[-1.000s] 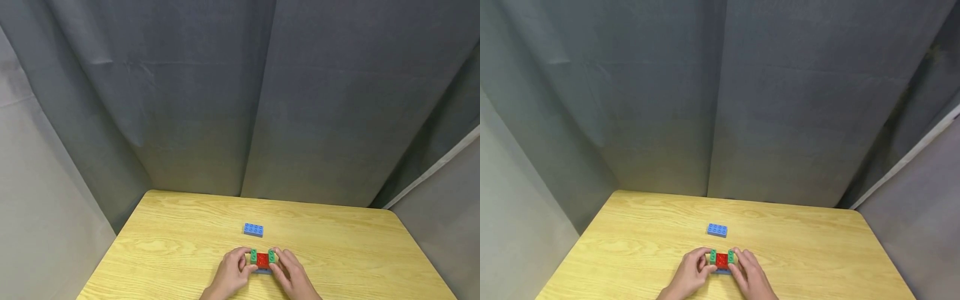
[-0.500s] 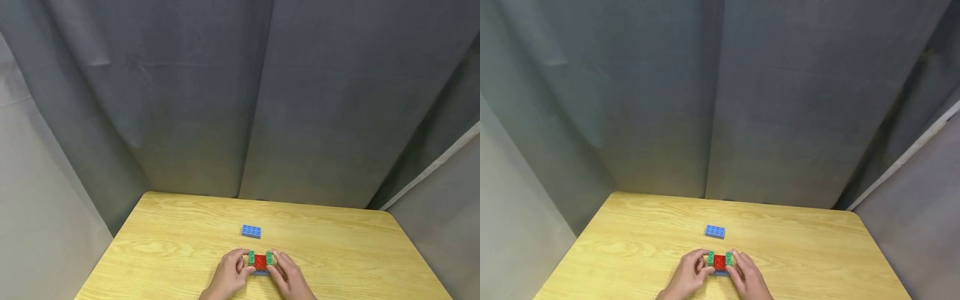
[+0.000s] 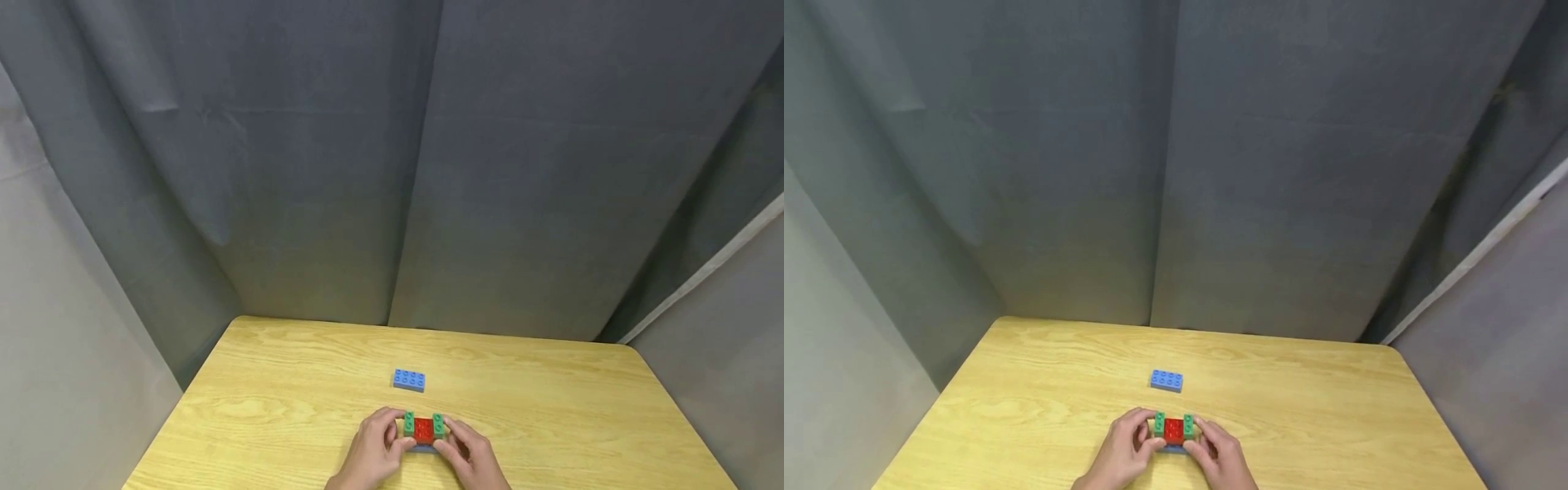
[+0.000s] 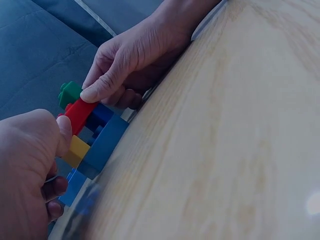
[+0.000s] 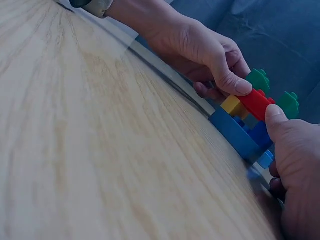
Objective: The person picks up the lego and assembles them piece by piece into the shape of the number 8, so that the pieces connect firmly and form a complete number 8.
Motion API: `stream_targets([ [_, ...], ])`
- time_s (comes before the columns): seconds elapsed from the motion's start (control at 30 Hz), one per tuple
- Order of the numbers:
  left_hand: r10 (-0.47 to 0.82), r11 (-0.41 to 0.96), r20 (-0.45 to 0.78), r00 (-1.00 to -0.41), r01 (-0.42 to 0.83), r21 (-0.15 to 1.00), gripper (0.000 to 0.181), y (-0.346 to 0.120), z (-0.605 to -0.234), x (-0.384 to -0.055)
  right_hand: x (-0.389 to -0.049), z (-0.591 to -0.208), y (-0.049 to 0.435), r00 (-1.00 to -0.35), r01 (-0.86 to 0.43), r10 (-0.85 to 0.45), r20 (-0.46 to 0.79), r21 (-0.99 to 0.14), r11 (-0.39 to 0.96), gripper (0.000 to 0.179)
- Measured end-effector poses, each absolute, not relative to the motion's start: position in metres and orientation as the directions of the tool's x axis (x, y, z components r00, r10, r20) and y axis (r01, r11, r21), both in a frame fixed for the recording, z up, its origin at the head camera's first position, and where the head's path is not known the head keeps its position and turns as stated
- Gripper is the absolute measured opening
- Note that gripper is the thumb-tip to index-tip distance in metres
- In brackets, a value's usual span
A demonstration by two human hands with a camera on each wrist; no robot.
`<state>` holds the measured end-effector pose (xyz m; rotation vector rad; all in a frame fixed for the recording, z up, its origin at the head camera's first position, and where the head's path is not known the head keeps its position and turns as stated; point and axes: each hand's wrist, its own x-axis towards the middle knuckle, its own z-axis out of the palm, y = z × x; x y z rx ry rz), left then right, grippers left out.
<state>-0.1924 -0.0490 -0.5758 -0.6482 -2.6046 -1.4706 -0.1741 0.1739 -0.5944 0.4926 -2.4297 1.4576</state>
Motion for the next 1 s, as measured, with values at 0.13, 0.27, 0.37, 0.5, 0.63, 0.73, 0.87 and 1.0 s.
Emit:
stream_targets([
  [0.13, 0.327, 0.428, 0.288, -0.900, 0.413, 0.804, 0.039, -0.049, -0.575, -0.193, -0.175, -0.592, 0.174, -0.921, -0.388, -0.162, 0.354, -0.805, 0.448, 0.040],
  [0.27, 0.333, 0.400, 0.292, -0.896, 0.415, 0.817, 0.038, -0.050, -0.576, -0.194, -0.174, -0.589, 0.173, -0.934, -0.357, -0.166, 0.316, -0.812, 0.462, 0.041],
  [0.37, 0.348, 0.381, 0.302, -0.887, 0.428, 0.820, 0.039, -0.051, -0.578, -0.196, -0.172, -0.587, 0.173, -0.939, -0.343, -0.161, 0.302, -0.816, 0.465, 0.041],
  [0.5, 0.387, 0.321, 0.312, -0.867, 0.444, 0.836, 0.041, -0.055, -0.583, -0.200, -0.171, -0.586, 0.172, -0.946, -0.324, -0.156, 0.284, -0.822, 0.469, 0.041],
  [0.63, 0.431, 0.281, 0.268, -0.861, 0.411, 0.867, 0.040, -0.065, -0.588, -0.206, -0.171, -0.585, 0.172, -0.952, -0.307, -0.157, 0.263, -0.832, 0.463, 0.043],
  [0.73, 0.442, 0.288, 0.241, -0.864, 0.392, 0.874, 0.040, -0.073, -0.590, -0.211, -0.171, -0.586, 0.172, -0.953, -0.302, -0.162, 0.256, -0.836, 0.459, 0.045],
  [0.87, 0.385, 0.323, 0.265, -0.884, 0.398, 0.859, 0.049, -0.082, -0.591, -0.218, -0.172, -0.587, 0.173, -0.950, -0.311, -0.166, 0.263, -0.831, 0.460, 0.045],
  [1.0, 0.277, 0.379, 0.327, -0.904, 0.415, 0.827, 0.055, -0.088, -0.593, -0.223, -0.172, -0.589, 0.173, -0.950, -0.313, -0.166, 0.266, -0.831, 0.460, 0.044],
])
